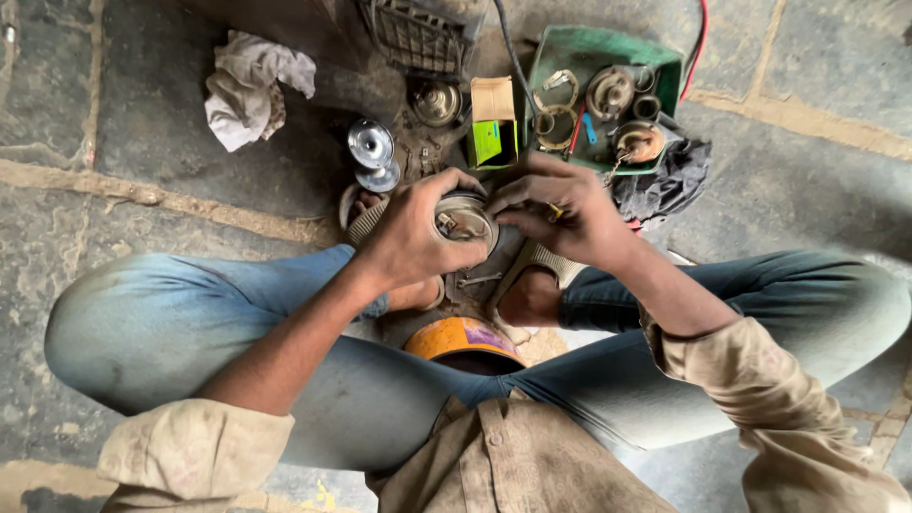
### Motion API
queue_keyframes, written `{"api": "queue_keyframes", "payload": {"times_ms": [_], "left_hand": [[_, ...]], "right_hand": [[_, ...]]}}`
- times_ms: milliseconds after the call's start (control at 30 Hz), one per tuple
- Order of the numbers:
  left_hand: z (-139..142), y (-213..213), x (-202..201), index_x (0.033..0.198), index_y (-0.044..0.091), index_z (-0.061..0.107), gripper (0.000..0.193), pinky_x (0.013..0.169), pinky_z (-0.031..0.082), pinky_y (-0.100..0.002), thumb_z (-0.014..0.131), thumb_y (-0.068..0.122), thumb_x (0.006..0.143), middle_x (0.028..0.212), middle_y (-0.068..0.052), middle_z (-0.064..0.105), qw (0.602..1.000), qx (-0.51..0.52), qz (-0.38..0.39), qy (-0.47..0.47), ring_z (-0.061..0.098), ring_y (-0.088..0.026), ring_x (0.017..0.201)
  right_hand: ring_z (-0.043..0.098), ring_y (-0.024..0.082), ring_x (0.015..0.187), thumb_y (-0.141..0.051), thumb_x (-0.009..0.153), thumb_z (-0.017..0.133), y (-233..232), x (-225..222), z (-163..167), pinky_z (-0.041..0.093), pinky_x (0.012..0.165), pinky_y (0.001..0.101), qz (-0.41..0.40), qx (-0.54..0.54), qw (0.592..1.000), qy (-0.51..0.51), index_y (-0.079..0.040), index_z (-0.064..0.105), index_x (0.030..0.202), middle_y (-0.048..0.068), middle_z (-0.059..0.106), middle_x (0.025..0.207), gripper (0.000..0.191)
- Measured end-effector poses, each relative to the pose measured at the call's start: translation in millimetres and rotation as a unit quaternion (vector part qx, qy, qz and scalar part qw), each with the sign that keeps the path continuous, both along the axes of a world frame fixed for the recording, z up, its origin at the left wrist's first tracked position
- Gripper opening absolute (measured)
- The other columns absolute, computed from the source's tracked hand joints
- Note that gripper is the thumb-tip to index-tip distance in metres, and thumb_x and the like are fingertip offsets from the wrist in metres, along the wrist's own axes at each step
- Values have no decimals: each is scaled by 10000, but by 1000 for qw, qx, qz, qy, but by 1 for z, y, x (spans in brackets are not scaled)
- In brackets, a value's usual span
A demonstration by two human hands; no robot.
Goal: The person sits on the floor and disassembles a small electrical device, using pliers and a screwdriver to remove parts and inspect internal components. They handle several small metal and plastic pieces, placing them on the floor before reassembling the device.
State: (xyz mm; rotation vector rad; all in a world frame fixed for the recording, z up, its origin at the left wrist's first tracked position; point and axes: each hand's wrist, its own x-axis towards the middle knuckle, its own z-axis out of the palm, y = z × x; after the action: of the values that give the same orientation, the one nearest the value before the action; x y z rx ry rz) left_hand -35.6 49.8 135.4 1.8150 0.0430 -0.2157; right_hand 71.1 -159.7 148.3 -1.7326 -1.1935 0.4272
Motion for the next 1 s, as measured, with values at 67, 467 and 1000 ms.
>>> {"api": "queue_keyframes", "payload": {"times_ms": [67,467,1000], "left_hand": [[0,1,1,1140,15,640,500,752,582,-295,784,254,725,887,-85,776,1000,2,-7,28,740,-149,814],[-1,3,3,1159,-12,648,570,767,594,-306,788,297,701,930,-112,783,997,18,-64,47,750,-156,828],[1,3,1,1121,-19,656,582,733,601,-330,763,330,667,898,-113,782,992,4,-89,85,752,-177,792]], "right_hand": [[688,248,1075,8,856,794,1,-1,-7,544,934,335,1,1,1000,26,-36,758,1054,107,690,1115,206],[677,202,1064,3,870,799,-7,-3,-21,541,944,323,22,-7,983,182,-46,771,1084,75,687,1102,221],[695,235,1049,-17,826,820,-7,0,-21,555,910,352,70,-16,989,129,-50,747,1021,81,690,1064,211]]}}
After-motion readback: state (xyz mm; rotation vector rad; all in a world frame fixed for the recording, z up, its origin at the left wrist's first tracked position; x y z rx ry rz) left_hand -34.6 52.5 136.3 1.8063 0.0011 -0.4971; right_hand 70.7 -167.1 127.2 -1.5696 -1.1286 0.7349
